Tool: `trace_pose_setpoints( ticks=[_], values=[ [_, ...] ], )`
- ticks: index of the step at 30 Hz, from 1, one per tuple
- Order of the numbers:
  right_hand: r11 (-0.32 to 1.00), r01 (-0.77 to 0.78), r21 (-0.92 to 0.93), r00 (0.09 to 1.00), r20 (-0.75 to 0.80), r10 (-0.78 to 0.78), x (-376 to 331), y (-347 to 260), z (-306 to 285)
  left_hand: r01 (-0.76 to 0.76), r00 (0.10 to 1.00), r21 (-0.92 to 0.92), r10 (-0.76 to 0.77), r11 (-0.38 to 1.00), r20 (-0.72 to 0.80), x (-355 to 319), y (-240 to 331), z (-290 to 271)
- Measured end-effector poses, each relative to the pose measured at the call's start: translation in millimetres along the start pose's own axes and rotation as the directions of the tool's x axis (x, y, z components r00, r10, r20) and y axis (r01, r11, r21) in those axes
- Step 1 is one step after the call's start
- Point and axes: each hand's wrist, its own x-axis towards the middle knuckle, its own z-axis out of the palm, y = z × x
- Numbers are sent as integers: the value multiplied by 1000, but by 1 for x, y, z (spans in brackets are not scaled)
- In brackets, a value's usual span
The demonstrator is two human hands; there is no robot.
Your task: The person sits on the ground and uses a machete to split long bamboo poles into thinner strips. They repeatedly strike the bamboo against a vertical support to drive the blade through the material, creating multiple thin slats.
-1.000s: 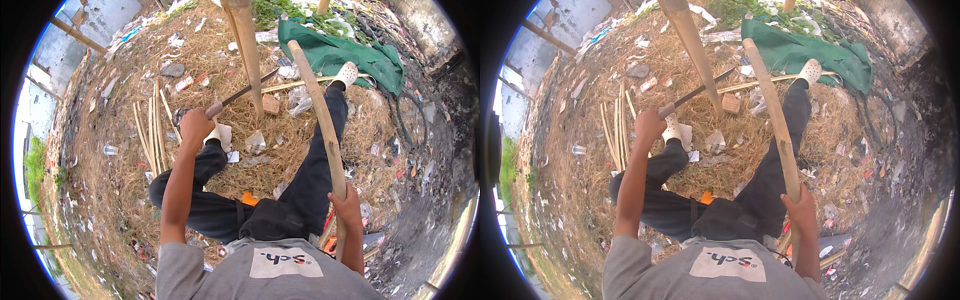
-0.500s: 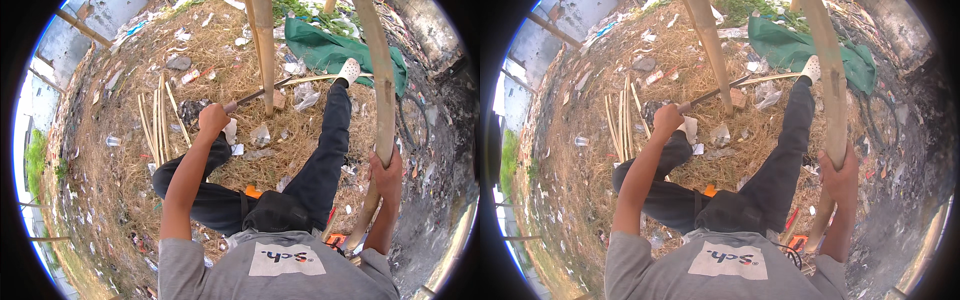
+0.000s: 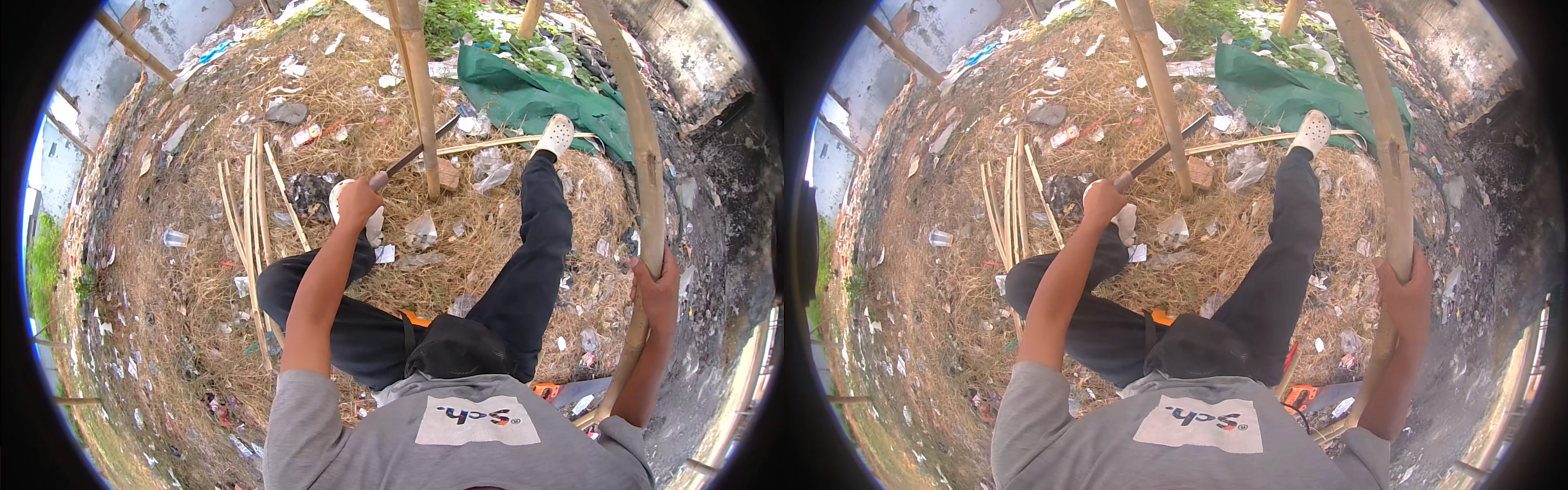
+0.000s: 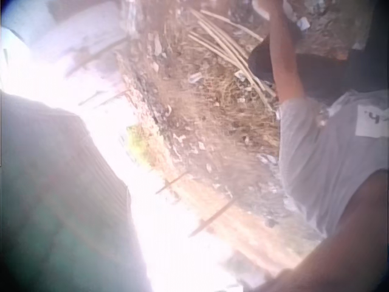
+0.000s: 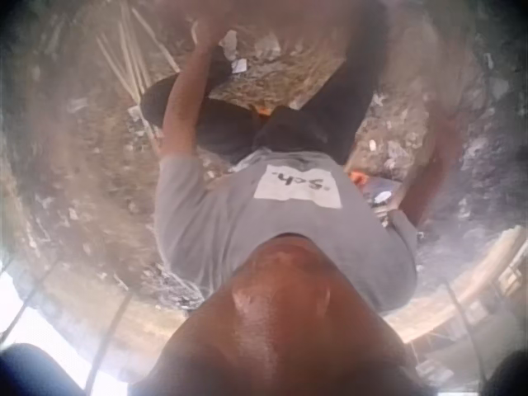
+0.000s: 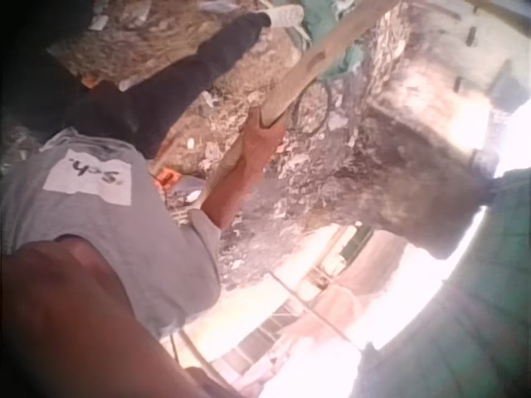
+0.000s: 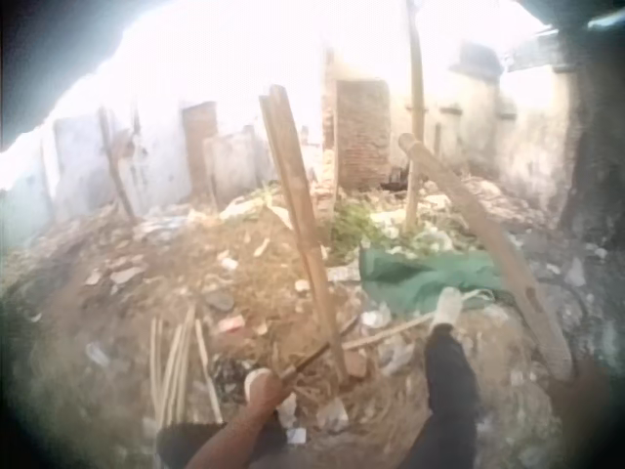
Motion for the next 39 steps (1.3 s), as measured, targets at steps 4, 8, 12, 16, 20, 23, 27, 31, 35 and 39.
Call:
trace_pose_setpoints(
  ticks=[4, 8, 12, 16, 20, 23, 27, 31, 35, 39],
  values=[
    [1000, 21, -21, 993, -115, -23, 35, -5, -28, 4, 998, 14, -5, 1000, 57, 6, 17, -16],
    [999, 47, -19, 997, -53, -48, 98, 38, -5, -32, 999, 50, 31, 998, 34, 19, 30, -22],
    [997, 76, -31, 994, 79, -74, 118, 146, 104, -74, 996, 122, 68, 990, 57, 35, 42, -25],
    [915, -214, 342, 936, 341, 92, 65, 281, 221, -135, 990, 128, 129, 983, 52, 44, 55, -17],
    [982, -187, -20, 844, 509, 171, 62, 209, 195, -104, 994, 187, 96, 977, 49, 46, 42, -20],
    [942, -256, 216, 900, 410, 150, 83, 116, 116, -78, 997, 182, 73, 980, 36, 44, 42, -17],
    [899, 37, 437, 993, -113, 14, 116, 41, 49, -54, 999, 163, 53, 985, 11, 40, 31, -9],
    [815, 247, 525, 964, -215, -154, 146, 67, 96, -22, 999, 159, 17, 987, 34, 38, 30, -9],
    [969, -241, -54, 864, 444, 240, 72, 198, 195, -60, 997, 139, 52, 988, 60, 49, 40, -1],
    [938, -317, -140, 690, 644, 330, 73, 172, 151, -62, 997, 141, 53, 988, 62, 44, 30, -2]
  ],
)
